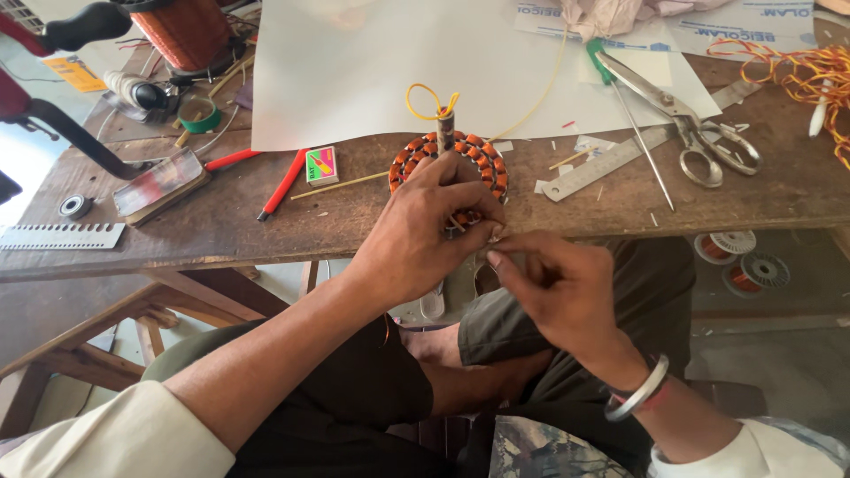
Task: The person winds orange insulated wire around a cylindrical stator core, using a wooden stick to guide and pack the turns. They repeatedly adjust the wire ends and secure the winding with white thread.
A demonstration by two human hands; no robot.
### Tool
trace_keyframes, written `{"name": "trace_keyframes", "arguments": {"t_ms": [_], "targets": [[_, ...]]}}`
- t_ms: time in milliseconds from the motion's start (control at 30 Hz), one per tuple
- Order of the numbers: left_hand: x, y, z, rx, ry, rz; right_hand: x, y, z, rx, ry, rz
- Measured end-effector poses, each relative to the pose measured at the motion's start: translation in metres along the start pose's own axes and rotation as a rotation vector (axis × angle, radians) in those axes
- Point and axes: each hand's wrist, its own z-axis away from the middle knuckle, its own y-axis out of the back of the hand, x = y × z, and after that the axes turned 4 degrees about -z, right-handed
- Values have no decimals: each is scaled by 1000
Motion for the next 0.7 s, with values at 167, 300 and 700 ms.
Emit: {"name": "trace_keyframes", "arguments": {"t_ms": [167,300,700], "targets": [[0,1,1,-4,-35,-31,6,8,-12,78,-49,-65],[0,0,1,4,-40,-30,3,4,-12,21,-69,-84],[0,1,0,-12,-50,-19,12,7,-12,-16,-65,-21]]}}
